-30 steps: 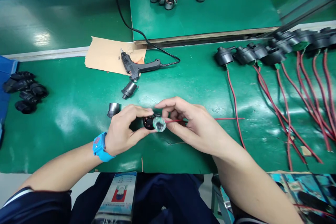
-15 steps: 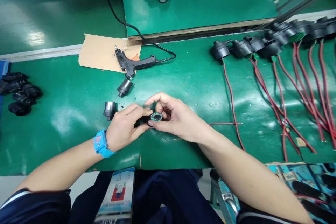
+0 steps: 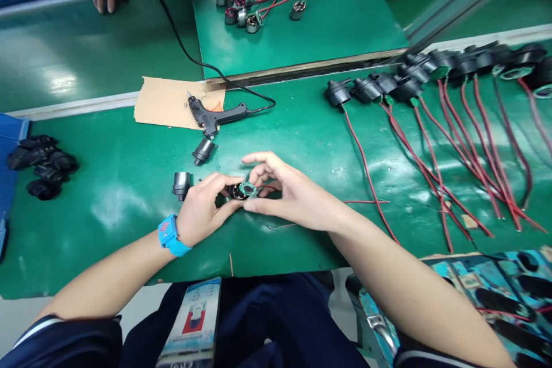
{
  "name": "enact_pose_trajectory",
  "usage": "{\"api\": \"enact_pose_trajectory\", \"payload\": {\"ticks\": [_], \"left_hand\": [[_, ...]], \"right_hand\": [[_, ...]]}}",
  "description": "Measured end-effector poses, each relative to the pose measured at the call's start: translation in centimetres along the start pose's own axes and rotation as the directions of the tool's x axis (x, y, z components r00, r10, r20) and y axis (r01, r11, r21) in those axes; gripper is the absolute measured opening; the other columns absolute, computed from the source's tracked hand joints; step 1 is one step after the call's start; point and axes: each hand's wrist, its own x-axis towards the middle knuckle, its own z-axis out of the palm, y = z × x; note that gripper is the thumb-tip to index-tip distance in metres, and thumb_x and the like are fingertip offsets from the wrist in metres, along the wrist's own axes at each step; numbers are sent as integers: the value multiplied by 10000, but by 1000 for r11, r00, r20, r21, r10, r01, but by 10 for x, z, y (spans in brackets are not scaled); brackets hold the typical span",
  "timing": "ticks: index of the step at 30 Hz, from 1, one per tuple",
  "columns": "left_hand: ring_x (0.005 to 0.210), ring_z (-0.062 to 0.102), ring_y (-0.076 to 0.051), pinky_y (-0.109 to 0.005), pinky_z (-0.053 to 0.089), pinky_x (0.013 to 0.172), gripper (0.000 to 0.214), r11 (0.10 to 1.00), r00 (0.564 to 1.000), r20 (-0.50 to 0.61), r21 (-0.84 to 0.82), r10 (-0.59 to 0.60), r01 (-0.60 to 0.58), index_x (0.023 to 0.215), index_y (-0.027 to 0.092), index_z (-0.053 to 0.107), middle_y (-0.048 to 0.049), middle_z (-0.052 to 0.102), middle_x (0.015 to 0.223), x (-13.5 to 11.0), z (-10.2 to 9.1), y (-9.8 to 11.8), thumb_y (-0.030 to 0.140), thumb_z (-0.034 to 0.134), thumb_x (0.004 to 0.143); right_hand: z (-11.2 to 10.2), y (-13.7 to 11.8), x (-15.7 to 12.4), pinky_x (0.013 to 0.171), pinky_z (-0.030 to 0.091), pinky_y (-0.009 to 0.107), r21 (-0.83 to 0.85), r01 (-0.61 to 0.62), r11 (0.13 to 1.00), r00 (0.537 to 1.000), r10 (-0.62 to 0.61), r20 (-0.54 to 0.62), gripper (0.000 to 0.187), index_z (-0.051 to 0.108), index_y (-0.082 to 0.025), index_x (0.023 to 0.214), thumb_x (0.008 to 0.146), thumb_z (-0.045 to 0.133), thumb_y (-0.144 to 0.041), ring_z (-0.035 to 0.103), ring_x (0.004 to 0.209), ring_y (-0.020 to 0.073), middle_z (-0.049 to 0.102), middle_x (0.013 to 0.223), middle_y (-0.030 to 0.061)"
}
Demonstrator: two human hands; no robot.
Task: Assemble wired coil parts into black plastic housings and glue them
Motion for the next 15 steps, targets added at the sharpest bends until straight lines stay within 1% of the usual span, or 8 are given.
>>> {"api": "enact_pose_trajectory", "payload": {"ticks": [2,3,6,8,10,11,13,15], "left_hand": [[835,692,-190,-344,599,764,331,1000,1000,-3,-14,-4,4,1190,186,629,-56,711,951,-1,1,0,338,722,911],[854,699,-193,-346,599,782,359,999,1000,-8,-30,-11,11,1200,185,615,-62,715,978,-2,1,0,341,735,901],[925,715,-195,-330,601,808,400,995,998,-20,-83,-60,58,1223,182,531,-91,711,1103,0,-1,5,309,731,900],[922,715,-199,-326,600,789,358,996,996,29,-41,-84,85,1207,183,507,-91,706,1097,9,-6,9,283,689,915],[930,706,-222,-359,595,801,293,995,989,135,84,-61,50,1191,187,533,-83,701,1063,26,-10,12,260,638,928],[959,699,-239,-383,590,830,271,989,980,194,145,-35,7,1186,189,558,-87,696,1071,37,-11,13,251,621,930],[1027,687,-265,-418,574,899,245,967,955,297,236,22,-96,1175,190,613,-101,682,1118,67,-8,13,248,601,937],[1061,682,-274,-422,557,947,233,938,929,366,295,62,-179,1162,187,660,-110,678,1137,100,1,13,266,595,953]], "right_hand": [[-6,2,-16,867,533,348,-86,8,996,998,-13,-55,580,454,-254,1347,851,743,-334,628,1034,187,629,1109,42],[-7,3,-24,878,542,360,-146,12,989,993,-30,-116,533,467,-252,1335,872,721,-321,636,1061,198,643,1136,56],[-2,12,-45,780,579,343,-320,14,947,953,-109,-281,250,555,-222,1172,933,626,-239,688,929,190,687,1044,63],[6,18,-54,750,592,337,-423,28,906,931,-178,-320,93,611,-210,1037,960,565,-186,705,841,184,710,947,55],[14,24,-61,821,607,363,-520,34,854,908,-244,-341,157,662,-206,1027,983,518,-164,724,897,202,736,971,75],[17,26,-64,883,605,389,-569,19,822,894,-269,-359,201,681,-204,1082,988,507,-166,724,980,222,743,1055,100],[20,33,-68,1000,569,454,-666,-53,744,873,-290,-393,299,670,-186,1237,990,501,-183,682,1155,272,695,1271,157],[18,40,-70,1043,536,508,-748,-144,648,867,-281,-411,382,629,-150,1344,989,499,-203,632,1246,321,610,1408,200]]}}
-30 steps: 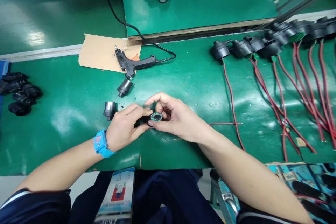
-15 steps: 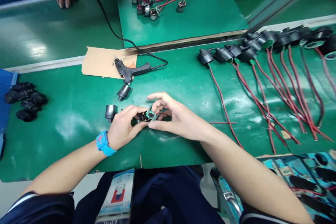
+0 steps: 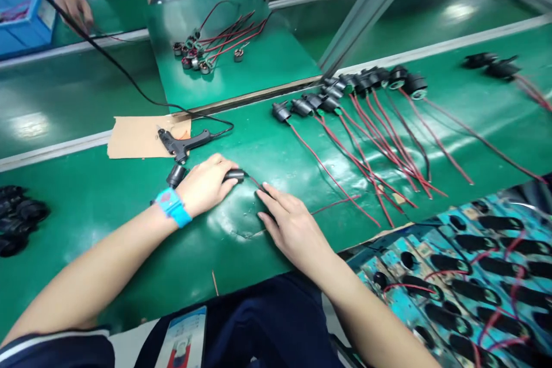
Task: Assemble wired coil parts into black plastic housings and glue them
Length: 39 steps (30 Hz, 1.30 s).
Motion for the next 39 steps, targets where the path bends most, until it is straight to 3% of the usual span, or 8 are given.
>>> {"api": "enact_pose_trajectory", "payload": {"ticks": [4,9,15,20,26,32,35,39], "left_hand": [[1107,676,-267,-391,529,999,272,994,999,-4,104,46,-45,1204,175,673,-108,694,1147,70,5,1,258,620,951],[1252,588,-276,-388,467,1071,417,985,984,-176,172,33,-2,1375,135,548,-160,602,1344,130,-14,-4,266,575,980],[1265,499,-390,-527,407,1048,332,906,841,-509,243,-186,348,1252,132,618,-209,554,1317,166,-75,-52,281,584,957],[1312,465,-371,-500,359,1083,345,896,882,-419,272,-217,350,1277,174,611,-183,562,1353,211,-76,-61,299,585,957],[1199,591,-348,-454,431,1021,265,898,873,-385,197,-298,394,1165,136,617,-206,669,1204,258,-62,-51,241,610,922],[1092,668,-281,-367,491,943,196,940,892,-365,110,-265,324,1041,164,594,-134,708,1092,215,-69,-33,157,655,855],[955,695,-207,-312,528,865,341,974,912,-356,21,-203,225,1122,196,516,-62,707,1059,150,-70,-15,193,694,831],[962,686,-205,-315,551,777,397,934,919,-362,-357,-154,16,1111,215,448,-61,684,1034,42,-55,12,251,715,819]], "right_hand": [[3,21,12,1082,492,521,-177,-36,984,999,39,11,456,552,-67,1429,1007,437,-196,563,1331,348,518,1490,247],[-8,37,42,1145,374,595,-324,-138,936,989,111,-101,596,455,25,1474,972,563,-278,389,1454,431,319,1581,336],[-14,33,48,1153,346,589,-299,-6,954,970,-67,-234,397,640,-158,1330,973,582,-321,476,1401,372,508,1509,213],[-4,34,47,1111,388,522,-199,70,978,948,-127,-292,245,697,-203,1176,972,589,-285,573,1283,307,644,1355,146],[-1,44,49,995,440,449,-106,92,990,934,-122,-337,139,706,-200,1052,943,628,-234,603,1168,283,684,1229,121],[-5,49,49,938,461,415,-53,86,995,925,-99,-366,119,690,-201,1037,939,628,-227,624,1084,257,706,1125,97],[-8,45,51,956,474,411,-15,123,992,918,-120,-378,195,667,-188,1127,949,617,-251,626,1100,250,703,1148,110],[-13,28,64,1039,458,429,29,238,971,906,-212,-366,337,599,-169,1288,963,597,-255,585,1239,259,667,1287,139]]}}
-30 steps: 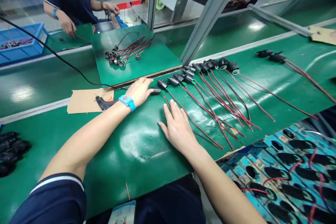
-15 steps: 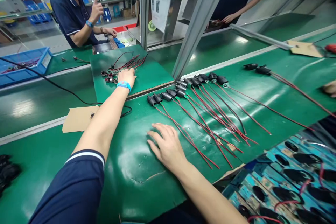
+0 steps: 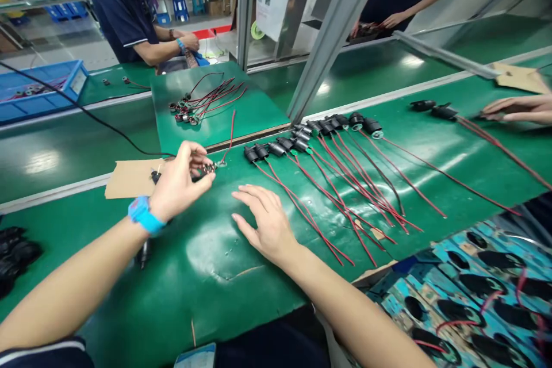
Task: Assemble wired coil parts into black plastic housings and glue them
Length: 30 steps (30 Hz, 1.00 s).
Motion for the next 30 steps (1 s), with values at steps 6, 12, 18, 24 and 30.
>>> {"api": "enact_pose_trajectory", "payload": {"ticks": [6,12,18,24,30], "left_hand": [[1028,681,-173,-320,553,887,463,967,984,-101,-225,-144,118,1193,255,435,-42,682,1085,-118,-4,9,214,741,848],[1002,686,-150,-287,554,870,483,936,967,-138,-312,-215,163,1196,272,432,-28,702,1082,-154,-1,3,154,744,846],[893,675,-152,-300,546,791,496,969,951,-267,-226,-158,98,1180,263,476,-37,693,1061,-160,4,-10,181,799,813],[760,643,-140,-268,524,685,448,998,941,-339,55,8,12,1090,248,558,6,674,906,-158,11,-18,262,868,768],[688,629,-116,-233,546,638,315,998,969,-247,70,8,9,1027,228,595,9,662,854,-155,9,-14,275,825,817]], "right_hand": [[20,-23,37,1102,423,496,273,165,948,973,-201,111,350,564,-204,1301,959,617,-259,598,1272,266,697,1262,116],[33,-31,46,1096,402,541,357,232,905,934,-310,179,253,674,-224,1194,961,624,-309,538,1283,297,635,1257,136],[25,-37,41,880,482,311,591,64,804,892,-312,328,147,649,-175,1003,1027,522,-243,627,770,132,685,848,13],[21,-59,33,569,336,231,591,-347,728,856,-11,517,294,567,-184,757,1022,516,-299,409,584,90,440,643,-50],[25,-61,28,477,237,219,576,-645,502,698,81,711,486,372,-211,645,832,759,-439,265,530,66,307,579,-98]]}}
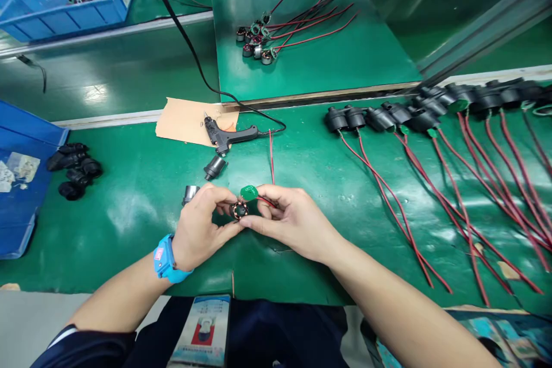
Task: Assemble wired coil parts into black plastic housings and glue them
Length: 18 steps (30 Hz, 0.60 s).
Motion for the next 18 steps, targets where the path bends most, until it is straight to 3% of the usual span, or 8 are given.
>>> {"api": "enact_pose_trajectory", "payload": {"ticks": [4,8,10,12,15,16,18], "left_hand": [[831,688,-165,-290,596,754,225,994,986,166,-104,1,17,1007,246,700,-36,721,947,7,-11,-1,311,816,826],[964,708,-199,-329,613,857,93,940,953,283,-285,-104,187,944,259,770,-57,730,972,12,-19,-3,283,786,855],[915,718,-184,-304,627,816,84,841,915,353,-420,-196,342,918,242,764,-53,706,947,12,-20,-4,260,797,843],[826,720,-150,-260,630,749,142,674,849,452,-539,-274,505,944,235,722,-33,696,909,11,-21,-6,220,806,831],[724,693,-106,-203,605,678,243,487,750,586,-580,-306,653,978,245,644,6,692,815,10,-23,-9,173,814,820],[709,681,-101,-193,596,660,229,490,744,595,-572,-305,658,954,241,640,10,681,797,10,-23,-9,173,813,820],[690,658,-97,-191,588,631,147,600,791,542,-543,-284,588,880,225,675,-1,661,812,10,-23,-9,197,809,826]], "right_hand": [[-6,4,1,471,211,218,-9,1,1000,1000,-1,-28,488,385,-203,635,844,751,-449,228,531,62,282,576,-99],[-8,4,0,462,231,215,-9,42,999,998,-42,-41,553,407,-193,601,806,767,-559,249,535,60,313,578,-87],[-6,5,0,460,243,212,-24,102,995,994,-103,-45,565,426,-184,584,802,762,-583,265,536,60,329,578,-83],[-3,7,0,473,283,208,-68,202,977,978,-205,-45,507,530,-170,632,814,746,-590,303,535,61,370,586,-80],[-1,12,0,536,374,205,-186,398,898,912,-410,-28,425,708,-148,899,867,696,-572,425,556,70,472,629,-63],[-2,14,0,553,392,204,-221,451,864,885,-466,-14,424,723,-140,964,886,682,-555,457,567,73,491,641,-57],[-3,17,-1,564,402,200,-256,506,824,853,-521,11,408,731,-121,1014,906,677,-511,478,577,74,496,656,-50]]}}
